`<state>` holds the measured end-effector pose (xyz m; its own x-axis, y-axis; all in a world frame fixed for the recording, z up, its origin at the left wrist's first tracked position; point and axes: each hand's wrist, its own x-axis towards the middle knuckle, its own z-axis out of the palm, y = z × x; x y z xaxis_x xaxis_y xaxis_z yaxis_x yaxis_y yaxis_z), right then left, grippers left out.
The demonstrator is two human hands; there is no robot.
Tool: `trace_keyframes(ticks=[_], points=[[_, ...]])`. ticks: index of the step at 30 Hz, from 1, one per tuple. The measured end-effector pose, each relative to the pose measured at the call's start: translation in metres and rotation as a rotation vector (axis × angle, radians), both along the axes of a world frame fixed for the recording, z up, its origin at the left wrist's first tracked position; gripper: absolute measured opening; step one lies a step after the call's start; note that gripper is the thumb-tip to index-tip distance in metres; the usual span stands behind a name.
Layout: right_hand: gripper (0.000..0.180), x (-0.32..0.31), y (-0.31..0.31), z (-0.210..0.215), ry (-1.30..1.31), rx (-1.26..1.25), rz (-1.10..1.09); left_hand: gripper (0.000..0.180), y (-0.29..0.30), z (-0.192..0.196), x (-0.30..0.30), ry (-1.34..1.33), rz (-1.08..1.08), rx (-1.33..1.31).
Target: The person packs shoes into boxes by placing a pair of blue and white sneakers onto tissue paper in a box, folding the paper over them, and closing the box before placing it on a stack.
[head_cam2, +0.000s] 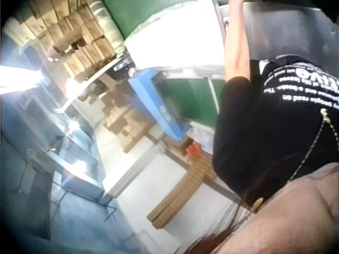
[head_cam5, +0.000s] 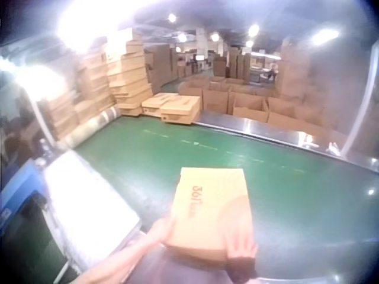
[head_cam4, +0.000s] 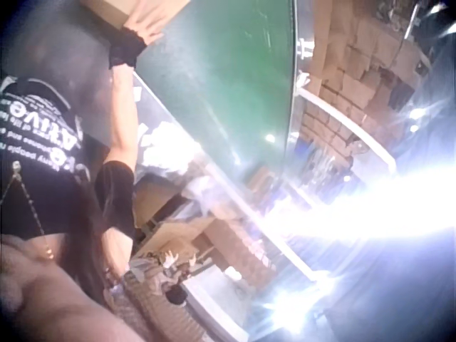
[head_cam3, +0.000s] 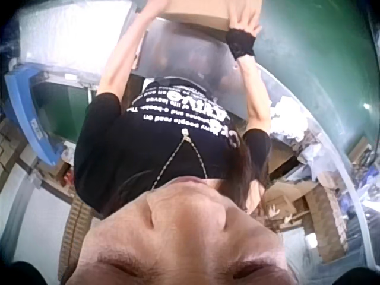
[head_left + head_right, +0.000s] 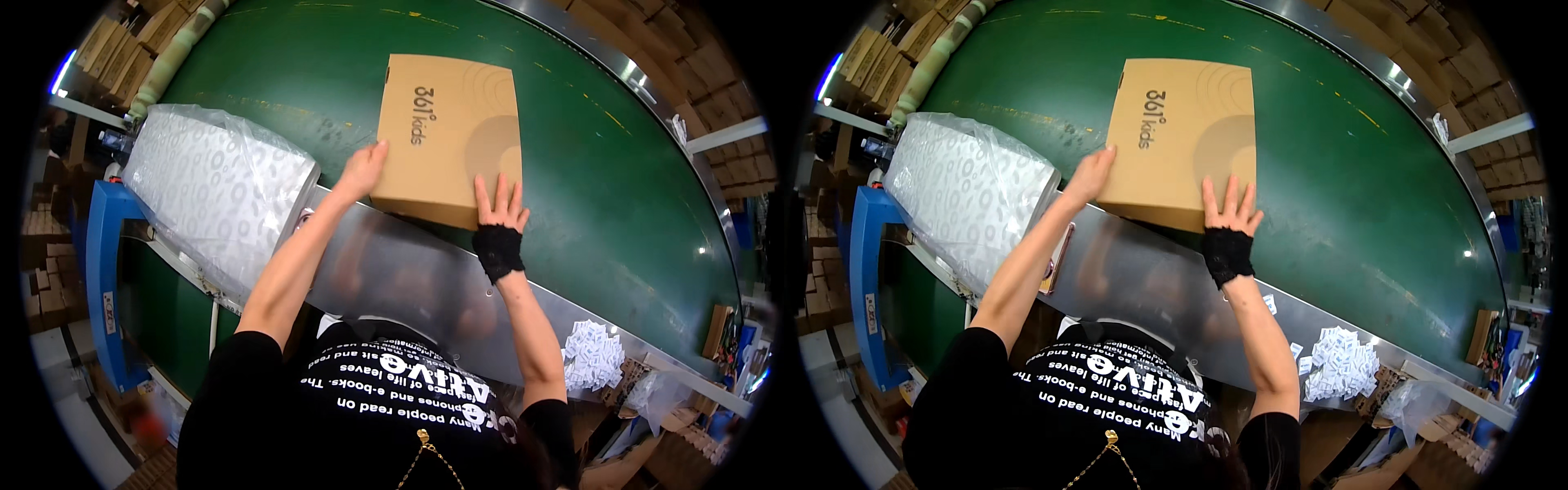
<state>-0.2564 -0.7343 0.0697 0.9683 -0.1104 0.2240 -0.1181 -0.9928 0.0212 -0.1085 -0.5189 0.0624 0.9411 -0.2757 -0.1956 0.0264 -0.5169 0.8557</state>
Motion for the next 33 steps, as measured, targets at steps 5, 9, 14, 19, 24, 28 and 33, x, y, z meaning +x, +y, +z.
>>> trace_keyframes(ticks=[5,9,14,19,24,28,33], points=[[0.061,-0.002,-0.006,0.001,0.036,0.045,0.033,0.055,-0.002,-0.023,-0.011,0.062,0.014,0.072],[0.064,0.017,-0.014,0.053,0.088,0.086,0.056,0.072,0.002,0.027,0.007,0.678,0.014,-0.443],[0.065,0.028,-0.023,0.112,-0.028,0.103,0.135,0.086,0.011,0.083,-0.007,0.913,0.006,-0.650],[0.064,0.014,0.001,0.143,-0.353,0.424,0.239,0.078,0.064,0.117,-0.039,0.886,0.182,-0.693],[0.053,-0.028,-0.013,0.066,-0.141,0.453,0.285,0.064,0.155,0.127,-0.092,0.605,0.419,-1.031],[0.058,-0.093,-0.054,-0.011,0.088,0.383,0.080,0.064,0.212,0.137,-0.158,0.276,0.711,-1.077],[0.051,-0.174,-0.097,-0.106,0.005,0.106,-0.189,0.078,0.271,0.119,-0.248,0.000,1.171,-1.179]])
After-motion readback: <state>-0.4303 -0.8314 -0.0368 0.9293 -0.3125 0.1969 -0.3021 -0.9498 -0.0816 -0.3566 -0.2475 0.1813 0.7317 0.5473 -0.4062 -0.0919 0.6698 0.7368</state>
